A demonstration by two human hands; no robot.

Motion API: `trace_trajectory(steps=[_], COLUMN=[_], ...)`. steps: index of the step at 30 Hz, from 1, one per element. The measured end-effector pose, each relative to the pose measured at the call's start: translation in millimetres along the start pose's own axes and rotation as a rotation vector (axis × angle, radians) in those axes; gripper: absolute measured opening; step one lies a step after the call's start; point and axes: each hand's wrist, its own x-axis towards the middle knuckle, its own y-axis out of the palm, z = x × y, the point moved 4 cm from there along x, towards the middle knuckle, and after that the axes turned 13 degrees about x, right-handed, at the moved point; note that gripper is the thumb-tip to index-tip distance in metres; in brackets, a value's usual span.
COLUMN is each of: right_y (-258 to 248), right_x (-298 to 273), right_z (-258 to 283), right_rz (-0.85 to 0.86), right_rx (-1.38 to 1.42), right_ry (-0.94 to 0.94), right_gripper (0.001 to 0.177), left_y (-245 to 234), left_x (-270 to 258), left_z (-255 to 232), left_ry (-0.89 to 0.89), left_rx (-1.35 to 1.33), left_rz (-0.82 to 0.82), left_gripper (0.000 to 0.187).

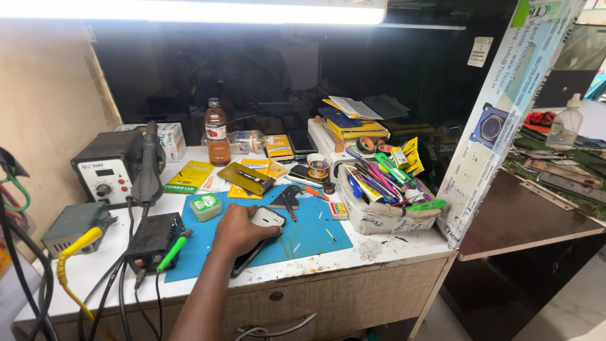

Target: The person uses a small metal tool to pry and separate the screen assembly from the frame of a white smartphone. They then use a small brush to clean the edges of the device and inspect the separated components by hand.

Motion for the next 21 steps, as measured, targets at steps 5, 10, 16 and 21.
trace_trajectory(steps=[5, 10, 16, 21], right_y=[16.6, 28.2, 48.7, 32.2], right_x=[-20.4, 5.9, 41.1, 49.6], right_z=[-32.7, 1.5, 38.9, 46.5], right_rz=[0.08, 0.151, 0.246, 0.215], right_rx=[0.05, 0.096, 0.15, 0.156], right_ry=[0.014, -0.018, -0.074, -0.18], right_gripper=[0.037, 0.038, 0.041, 0.042], left_y=[1.1, 0.0, -1.9, 1.3], left_x=[-2.0, -7.8, -14.6, -13.0], left_z=[1.3, 0.7, 5.3, 2.5], left_ry=[-0.022, -0.012, -0.024, -0.056], left_rx=[-0.018, -0.013, -0.041, -0.041], left_rz=[-0.03, -0.044, -0.099, -0.064], left_gripper=[0.094, 0.085, 0.09, 0.092])
